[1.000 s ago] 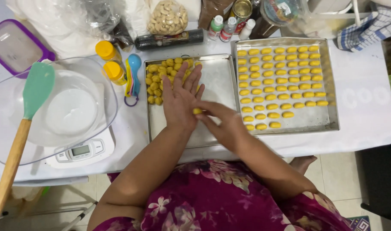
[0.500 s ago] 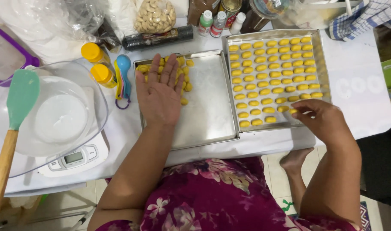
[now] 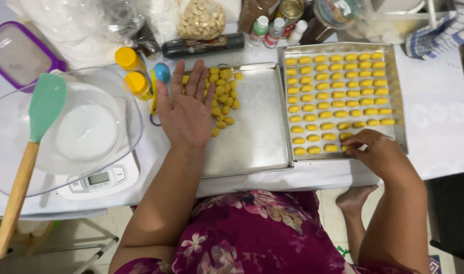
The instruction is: Rolling small pieces of yellow dough into balls and arranging them on a baking tray
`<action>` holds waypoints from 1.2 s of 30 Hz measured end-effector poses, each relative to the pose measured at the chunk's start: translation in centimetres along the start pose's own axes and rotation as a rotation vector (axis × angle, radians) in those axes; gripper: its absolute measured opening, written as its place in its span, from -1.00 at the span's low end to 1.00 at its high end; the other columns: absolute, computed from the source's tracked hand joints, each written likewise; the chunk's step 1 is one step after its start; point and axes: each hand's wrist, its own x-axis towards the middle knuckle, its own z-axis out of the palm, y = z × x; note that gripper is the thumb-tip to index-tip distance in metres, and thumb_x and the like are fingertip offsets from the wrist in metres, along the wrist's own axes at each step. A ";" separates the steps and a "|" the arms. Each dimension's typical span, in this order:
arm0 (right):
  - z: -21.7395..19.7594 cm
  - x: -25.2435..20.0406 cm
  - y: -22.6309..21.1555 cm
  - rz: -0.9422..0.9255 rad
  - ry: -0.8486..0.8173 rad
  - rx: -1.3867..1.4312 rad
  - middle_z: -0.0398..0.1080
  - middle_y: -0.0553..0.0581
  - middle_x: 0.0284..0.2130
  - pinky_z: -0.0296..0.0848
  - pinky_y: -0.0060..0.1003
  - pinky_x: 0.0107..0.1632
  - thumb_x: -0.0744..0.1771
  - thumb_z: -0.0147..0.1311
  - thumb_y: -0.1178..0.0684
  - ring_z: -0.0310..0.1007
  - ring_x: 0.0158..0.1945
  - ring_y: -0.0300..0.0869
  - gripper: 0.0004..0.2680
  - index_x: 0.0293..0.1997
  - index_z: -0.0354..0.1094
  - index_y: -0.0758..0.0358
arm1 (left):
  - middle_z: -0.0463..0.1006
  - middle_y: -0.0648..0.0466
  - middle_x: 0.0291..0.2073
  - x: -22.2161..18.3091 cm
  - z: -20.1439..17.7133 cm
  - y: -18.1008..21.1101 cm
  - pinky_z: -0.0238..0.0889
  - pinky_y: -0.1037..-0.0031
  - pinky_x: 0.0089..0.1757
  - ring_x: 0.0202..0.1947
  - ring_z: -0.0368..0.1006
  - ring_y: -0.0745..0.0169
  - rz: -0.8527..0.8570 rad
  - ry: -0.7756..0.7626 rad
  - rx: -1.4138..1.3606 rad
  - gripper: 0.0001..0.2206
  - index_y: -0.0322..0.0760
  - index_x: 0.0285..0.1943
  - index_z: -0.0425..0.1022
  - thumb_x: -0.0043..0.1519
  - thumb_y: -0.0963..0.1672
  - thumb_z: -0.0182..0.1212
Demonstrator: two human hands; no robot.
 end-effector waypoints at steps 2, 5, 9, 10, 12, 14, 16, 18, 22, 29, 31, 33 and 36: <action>-1.2 -1.1 -2.7 0.085 -0.009 0.015 0.56 0.01 0.01 0.40 -0.28 0.03 0.28 0.27 0.16 0.55 -0.03 -0.14 -0.80 -0.01 0.62 0.08 | 0.41 -0.19 0.32 0.0 0.1 0.6 0.18 0.23 0.20 0.35 0.29 -0.01 0.007 0.007 -0.012 -0.44 -0.12 0.32 0.33 0.22 0.15 -0.09; -1.7 -1.2 -2.6 -0.067 0.138 -0.008 0.57 0.02 -0.03 0.41 -0.25 -0.07 0.34 0.24 0.09 0.52 -0.12 -0.13 -0.84 0.01 0.59 0.13 | 0.38 -0.21 0.34 -0.2 0.6 1.4 0.19 0.24 0.20 0.37 0.27 -0.01 0.016 0.009 -0.042 -0.43 -0.13 0.36 0.29 0.23 0.14 -0.10; -0.9 0.3 -6.6 -0.535 0.379 0.034 0.55 0.13 -0.11 0.41 -0.28 -0.15 0.43 0.19 0.17 0.49 -0.03 -0.12 -0.92 -0.01 0.55 0.30 | 0.41 -0.19 0.31 -0.1 0.7 1.9 0.15 0.21 0.23 0.37 0.28 0.00 0.035 0.016 -0.053 -0.45 -0.13 0.35 0.28 0.25 0.13 -0.13; 0.1 1.3 -8.0 -0.539 0.380 0.034 0.55 0.13 -0.11 0.41 -0.28 -0.15 0.43 0.19 0.17 0.49 -0.03 -0.12 -0.92 -0.01 0.55 0.30 | 0.41 -0.19 0.31 0.0 0.5 2.0 0.15 0.21 0.23 0.37 0.28 0.00 0.039 0.014 -0.055 -0.45 -0.13 0.35 0.28 0.25 0.13 -0.13; 2.1 3.2 -10.8 -0.808 0.346 0.096 0.56 0.20 -0.10 0.45 -0.18 0.07 0.41 0.13 0.26 0.53 -0.05 -0.03 -0.91 -0.03 0.53 0.34 | 0.40 -0.18 0.32 0.1 -0.1 2.1 0.12 0.20 0.26 0.38 0.27 0.00 0.048 -0.056 -0.054 -0.46 -0.12 0.35 0.31 0.30 0.14 -0.18; 4.2 3.8 -14.2 -0.855 0.273 0.071 0.55 0.25 -0.08 0.47 -0.16 0.11 0.37 0.12 0.29 0.55 -0.05 0.02 -0.87 -0.02 0.53 0.34 | 0.38 -0.19 0.33 -0.4 0.7 2.6 0.14 0.22 0.24 0.38 0.26 0.00 0.054 -0.038 -0.054 -0.44 -0.12 0.41 0.26 0.29 0.13 -0.20; 6.4 3.8 -17.3 -0.904 0.202 0.047 0.54 0.30 -0.06 0.50 -0.14 0.14 0.34 0.10 0.32 0.56 -0.04 0.06 -0.83 0.00 0.53 0.33 | 0.36 -0.20 0.35 -0.8 1.2 3.1 0.17 0.24 0.22 0.37 0.26 0.00 0.063 -0.022 -0.052 -0.41 -0.13 0.47 0.20 0.29 0.13 -0.22; 8.8 3.4 -20.1 -0.936 0.069 -0.051 0.52 0.23 0.03 0.53 -0.04 0.00 0.33 0.09 0.24 0.52 0.03 0.12 -0.78 0.08 0.51 0.22 | 0.37 -0.19 0.34 -1.0 1.4 3.4 0.11 0.22 0.25 0.37 0.25 0.00 0.077 -0.010 -0.034 -0.40 -0.14 0.46 0.20 0.28 0.12 -0.20; 14.2 5.5 -20.4 -1.076 0.090 -0.339 0.41 0.16 0.06 0.49 -0.04 -0.02 0.29 0.01 0.30 0.42 0.05 0.07 -0.61 0.24 0.41 0.00 | 0.36 -0.20 0.34 -1.2 1.4 3.6 0.13 0.23 0.25 0.38 0.25 0.00 0.084 0.005 -0.030 -0.40 -0.15 0.47 0.20 0.29 0.12 -0.23; 14.7 6.3 -20.7 -1.102 0.179 -0.381 0.31 0.19 -0.17 0.44 0.02 -0.29 0.26 0.05 0.29 0.36 -0.15 0.11 -0.80 -0.09 0.45 0.19 | 0.42 -0.21 0.30 0.0 -0.4 2.8 0.17 0.22 0.23 0.35 0.30 -0.03 0.086 -0.079 -0.046 -0.49 -0.14 0.34 0.32 0.33 0.12 -0.17; 13.8 5.5 -20.7 -1.075 0.173 -0.420 0.30 0.18 -0.22 0.42 0.02 -0.34 0.24 0.04 0.31 0.34 -0.17 0.10 -0.82 -0.14 0.37 0.25 | 0.44 -0.20 0.28 0.6 -1.6 2.3 0.19 0.22 0.21 0.33 0.33 -0.01 0.084 -0.098 -0.042 -0.51 -0.14 0.31 0.35 0.34 0.12 -0.17; 12.5 4.2 -21.3 -0.904 0.138 -0.353 0.48 0.04 -0.09 0.52 -0.27 -0.04 0.37 0.08 0.13 0.53 0.00 -0.09 -0.90 -0.08 0.51 0.10 | 0.43 -0.09 0.30 1.7 -3.3 1.5 0.13 0.19 0.30 0.37 0.28 0.03 0.110 -0.301 0.010 -0.49 -0.07 0.41 0.33 0.39 0.16 -0.04; 10.5 3.7 -21.1 -0.826 0.156 0.119 0.57 0.07 -0.10 0.57 -0.23 -0.05 0.33 0.21 0.17 0.60 -0.03 -0.07 -0.83 0.01 0.53 0.11 | 0.46 -0.08 0.27 1.9 -3.0 0.0 0.21 0.24 0.22 0.31 0.34 0.04 0.026 -0.218 0.073 -0.48 -0.05 0.37 0.35 0.34 0.17 0.01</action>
